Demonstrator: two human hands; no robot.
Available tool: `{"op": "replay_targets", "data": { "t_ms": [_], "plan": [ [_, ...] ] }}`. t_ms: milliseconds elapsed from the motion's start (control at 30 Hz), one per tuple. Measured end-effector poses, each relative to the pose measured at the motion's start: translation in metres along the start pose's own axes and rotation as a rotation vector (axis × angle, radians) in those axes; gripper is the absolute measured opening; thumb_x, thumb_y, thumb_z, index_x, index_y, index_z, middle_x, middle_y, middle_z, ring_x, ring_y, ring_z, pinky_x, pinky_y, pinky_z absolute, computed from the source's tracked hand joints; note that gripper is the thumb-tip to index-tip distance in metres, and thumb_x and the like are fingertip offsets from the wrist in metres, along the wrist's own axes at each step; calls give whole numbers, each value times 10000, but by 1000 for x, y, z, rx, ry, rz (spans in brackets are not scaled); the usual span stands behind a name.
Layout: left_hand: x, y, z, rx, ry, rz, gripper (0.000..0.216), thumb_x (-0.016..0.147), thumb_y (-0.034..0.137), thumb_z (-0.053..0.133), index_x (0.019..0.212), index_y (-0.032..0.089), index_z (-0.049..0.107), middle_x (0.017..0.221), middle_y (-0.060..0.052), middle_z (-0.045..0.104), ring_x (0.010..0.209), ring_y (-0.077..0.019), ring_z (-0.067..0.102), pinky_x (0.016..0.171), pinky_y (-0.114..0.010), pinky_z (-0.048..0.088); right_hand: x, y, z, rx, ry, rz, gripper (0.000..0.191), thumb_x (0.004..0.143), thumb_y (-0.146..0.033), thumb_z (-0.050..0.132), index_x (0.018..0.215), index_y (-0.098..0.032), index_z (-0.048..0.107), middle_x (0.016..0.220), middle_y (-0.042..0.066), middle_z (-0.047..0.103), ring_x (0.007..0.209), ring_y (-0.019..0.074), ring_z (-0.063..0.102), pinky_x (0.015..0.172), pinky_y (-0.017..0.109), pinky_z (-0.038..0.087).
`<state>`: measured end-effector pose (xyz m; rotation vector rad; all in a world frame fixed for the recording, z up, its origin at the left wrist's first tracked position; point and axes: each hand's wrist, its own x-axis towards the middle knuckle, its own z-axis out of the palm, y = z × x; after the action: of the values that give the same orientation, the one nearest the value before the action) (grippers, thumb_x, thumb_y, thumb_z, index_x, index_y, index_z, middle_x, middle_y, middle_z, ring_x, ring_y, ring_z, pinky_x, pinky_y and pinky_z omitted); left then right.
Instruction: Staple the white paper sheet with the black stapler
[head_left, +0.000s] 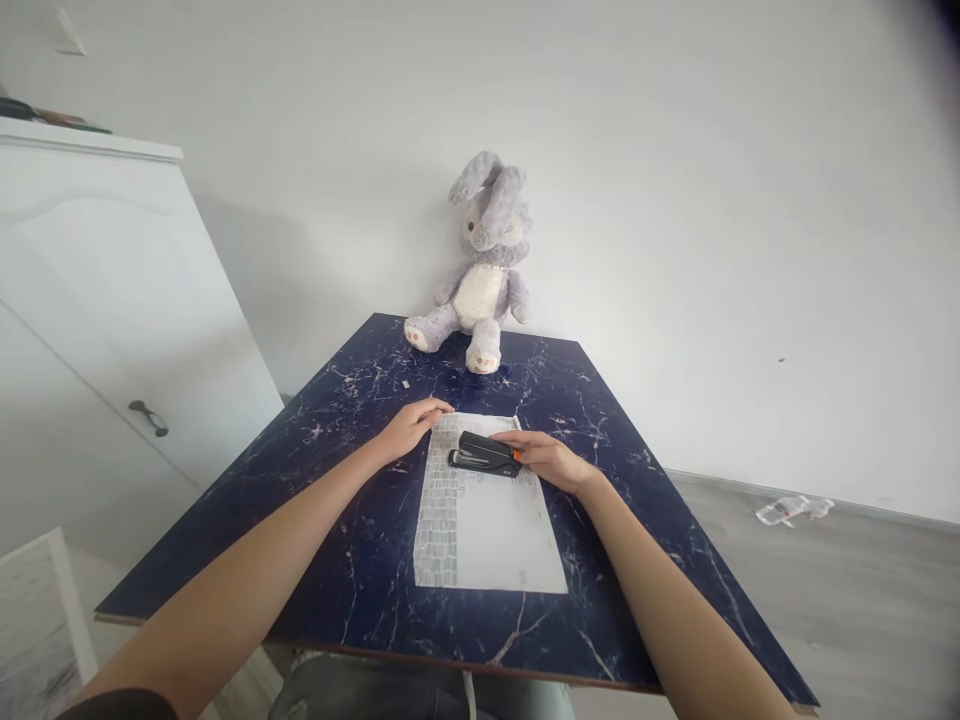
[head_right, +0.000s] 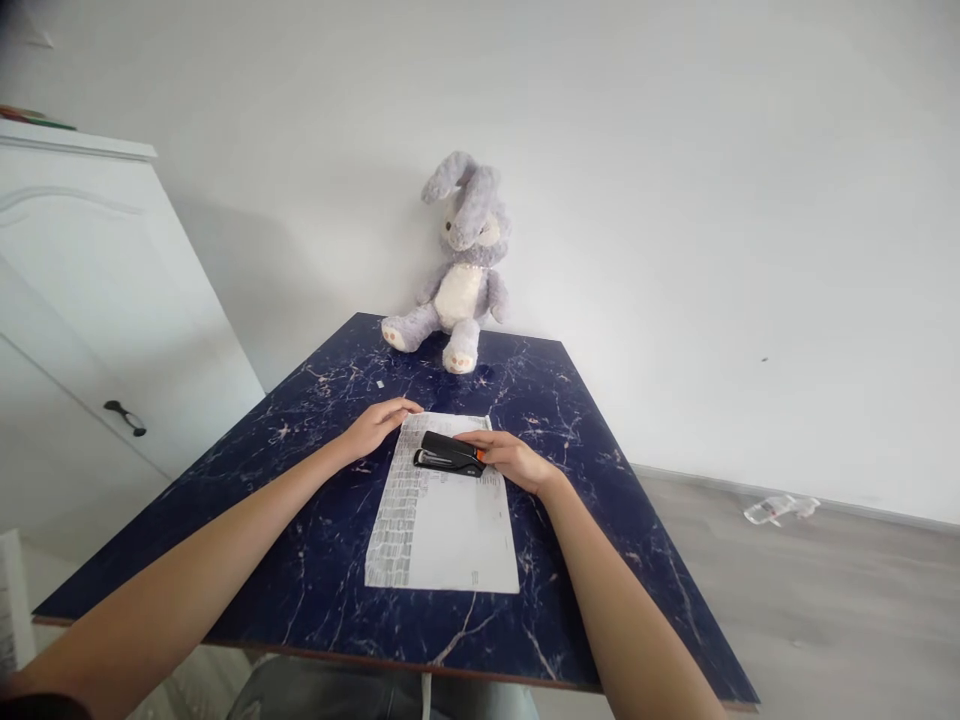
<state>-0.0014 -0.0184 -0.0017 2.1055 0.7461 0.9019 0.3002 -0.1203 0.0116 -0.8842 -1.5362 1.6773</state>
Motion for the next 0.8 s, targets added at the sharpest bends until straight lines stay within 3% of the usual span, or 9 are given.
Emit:
{"op": "replay_targets", "data": {
  "t_ms": [500,800],
  "plan": [
    [3,-12,2,-182,-28,-48,447,1006,510,435,1119,199,735,1155,-100,721,1128,-263,640,1051,-413,453,3,2,-3,-63,45,43,538,789,-211,572,1322,-218,646,1406,72,622,1295,298,574,1110,488,426],
    [4,-12,3,-197,5,-38,422,981,517,486,1061,205,760,1106,-94,742,1070,-264,667,997,-398,489,6,0,6,-225,107,-23,495,827,-227,506,1294,-197,668,1276,83,690,1170,289,636,1025,451,490]
  ]
}}
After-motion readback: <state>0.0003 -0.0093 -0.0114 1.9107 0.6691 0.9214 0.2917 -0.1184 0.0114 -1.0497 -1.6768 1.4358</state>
